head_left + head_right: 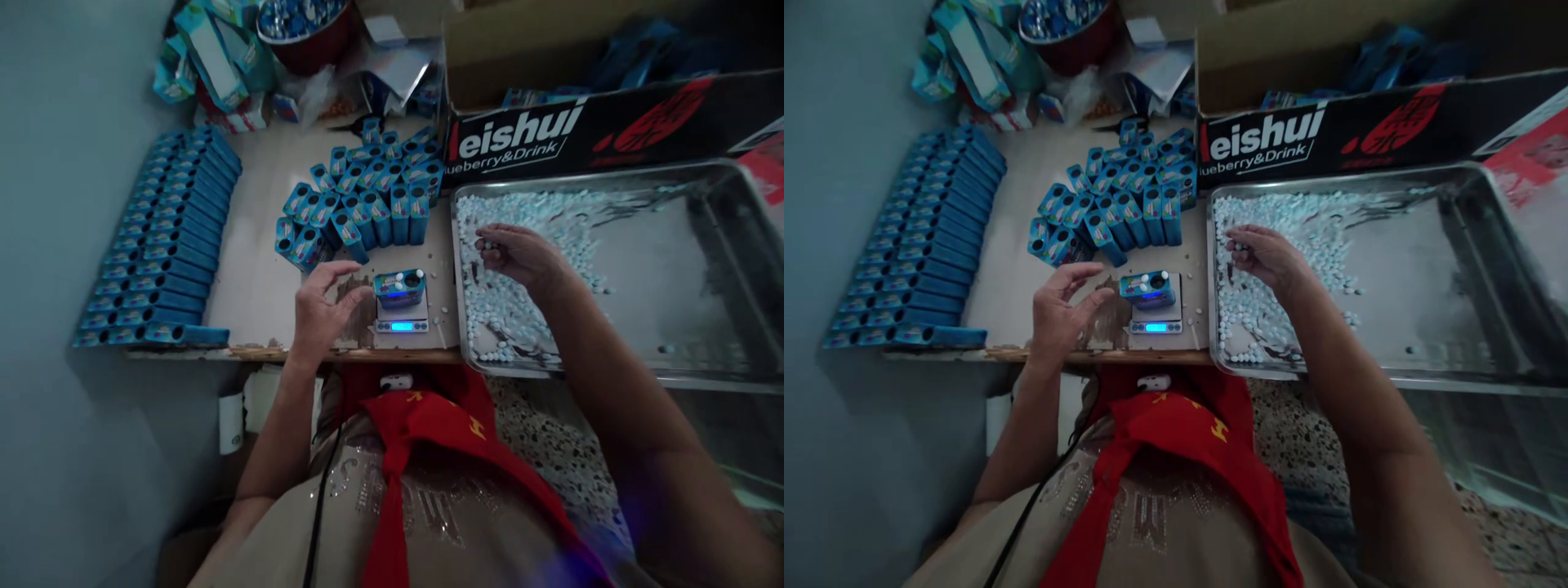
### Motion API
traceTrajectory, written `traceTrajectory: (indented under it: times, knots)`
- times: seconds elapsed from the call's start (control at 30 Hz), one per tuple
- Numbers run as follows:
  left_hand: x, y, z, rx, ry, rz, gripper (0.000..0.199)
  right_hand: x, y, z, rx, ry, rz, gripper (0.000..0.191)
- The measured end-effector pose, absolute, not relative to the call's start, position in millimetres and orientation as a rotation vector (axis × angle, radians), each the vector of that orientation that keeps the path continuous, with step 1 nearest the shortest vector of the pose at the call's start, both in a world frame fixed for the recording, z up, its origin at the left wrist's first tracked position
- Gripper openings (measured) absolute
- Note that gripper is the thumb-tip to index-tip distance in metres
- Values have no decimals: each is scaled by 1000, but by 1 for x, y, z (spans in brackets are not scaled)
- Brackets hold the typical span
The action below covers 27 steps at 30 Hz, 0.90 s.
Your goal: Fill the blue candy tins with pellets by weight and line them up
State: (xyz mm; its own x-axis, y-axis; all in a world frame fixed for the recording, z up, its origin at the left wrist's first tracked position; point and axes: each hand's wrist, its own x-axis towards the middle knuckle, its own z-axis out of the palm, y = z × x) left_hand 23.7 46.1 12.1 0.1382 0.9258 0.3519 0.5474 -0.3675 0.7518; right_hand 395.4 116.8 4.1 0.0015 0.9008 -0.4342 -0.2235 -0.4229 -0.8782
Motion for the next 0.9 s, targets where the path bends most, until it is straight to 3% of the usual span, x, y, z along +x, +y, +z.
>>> traceTrajectory:
  times: [0.27, 0.63, 0.8, 0.9]
  knots:
    - [44, 52, 22, 1993, 1455, 1036, 33, 411, 114, -1, -1276, -656, 1488, 24]
    - [57, 58, 15, 2047, 1316, 1014, 21, 375, 92, 6, -1253, -733, 1638, 14]
    - [55, 61, 13, 2022, 1346, 1006, 21, 363, 89, 13, -1268, -746, 1693, 20]
    - [57, 62, 12, 2012, 1291, 1024, 20, 360, 88, 14, -1232, -836, 1701, 10]
